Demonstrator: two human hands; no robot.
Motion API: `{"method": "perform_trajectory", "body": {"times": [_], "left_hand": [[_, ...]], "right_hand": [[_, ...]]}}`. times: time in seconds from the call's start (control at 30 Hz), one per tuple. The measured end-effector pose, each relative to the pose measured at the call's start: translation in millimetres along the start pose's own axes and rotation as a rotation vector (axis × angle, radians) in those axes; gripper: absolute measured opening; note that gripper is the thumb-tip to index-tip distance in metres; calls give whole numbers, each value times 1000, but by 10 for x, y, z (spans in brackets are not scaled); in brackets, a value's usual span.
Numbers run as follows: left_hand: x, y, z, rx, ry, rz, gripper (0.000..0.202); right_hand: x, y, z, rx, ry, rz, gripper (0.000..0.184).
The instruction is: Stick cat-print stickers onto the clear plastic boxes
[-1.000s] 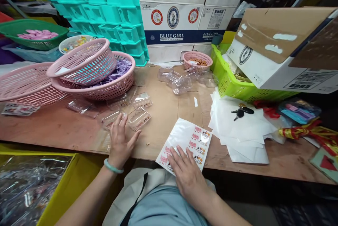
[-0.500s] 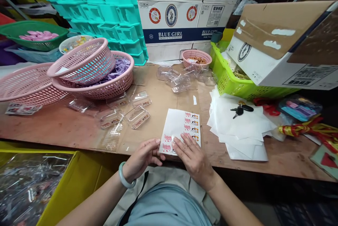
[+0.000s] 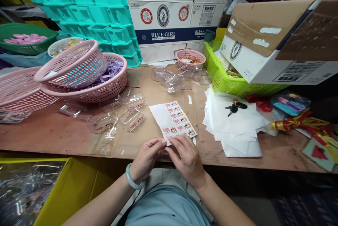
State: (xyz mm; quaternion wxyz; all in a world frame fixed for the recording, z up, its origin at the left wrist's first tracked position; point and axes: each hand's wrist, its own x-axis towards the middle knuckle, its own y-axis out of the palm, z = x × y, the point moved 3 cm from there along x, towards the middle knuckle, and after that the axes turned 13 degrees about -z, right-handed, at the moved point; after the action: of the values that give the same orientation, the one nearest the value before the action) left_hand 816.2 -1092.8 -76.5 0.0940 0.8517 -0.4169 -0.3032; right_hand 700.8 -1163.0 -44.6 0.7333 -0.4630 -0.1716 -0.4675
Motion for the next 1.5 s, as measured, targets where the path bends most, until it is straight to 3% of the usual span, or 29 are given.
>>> {"method": "perform_trajectory", "body": {"times": [0.33, 0.43, 0.53, 0.6, 0.7, 0.77, 0.83, 0.9, 0.93, 1.0, 1.07, 1.13, 1.2, 1.27, 1.33, 1.4, 1.5], "left_hand": [[92, 63, -66, 87, 131, 4, 24], [90, 139, -116, 163, 204, 16, 27], [92, 179, -128, 231, 272, -13, 30], [81, 124, -101, 277, 251, -39, 32], [0, -104, -49, 369, 145, -70, 35], [-103, -296, -80, 449, 176, -177, 32], [-226, -402, -183, 515, 338, -324, 27], [-312, -338, -284, 514, 472, -340, 27], [-314, -248, -309, 480, 468, -267, 27], [-236, -34, -310, 322, 342, -73, 25], [-77, 111, -282, 145, 198, 2, 26], [111, 141, -252, 50, 142, -56, 24], [267, 127, -238, 51, 157, -93, 22], [364, 153, -257, 66, 201, -29, 21], [416, 225, -311, 35, 226, 60, 20], [459, 307, -383, -40, 208, 93, 20], [548, 377, -473, -125, 156, 53, 18]], "right_hand": [[5, 12, -72, 175, 217, -8, 27], [18, 28, -72, 270, 398, -28, 18], [9, 62, -177, 371, 692, -57, 16], [-6, 37, -345, 464, 913, -172, 18], [5, -130, -657, 631, 1109, -502, 21], [44, -296, -785, 610, 1075, -708, 22], [107, -424, -759, 406, 893, -773, 17], [186, -420, -566, 154, 563, -655, 12], [214, -353, -435, 64, 378, -537, 15], [219, -156, -198, -11, 85, -296, 27], [193, 7, -89, -7, -3, -151, 36], [198, 60, -145, 47, 157, -143, 46], [235, 45, -306, 201, 494, -153, 54], [282, 51, -448, 449, 856, -37, 52], [347, 76, -502, 674, 1065, 151, 44], [438, 91, -540, 776, 1110, 220, 34], [649, 119, -726, 718, 1026, 149, 30]]}}
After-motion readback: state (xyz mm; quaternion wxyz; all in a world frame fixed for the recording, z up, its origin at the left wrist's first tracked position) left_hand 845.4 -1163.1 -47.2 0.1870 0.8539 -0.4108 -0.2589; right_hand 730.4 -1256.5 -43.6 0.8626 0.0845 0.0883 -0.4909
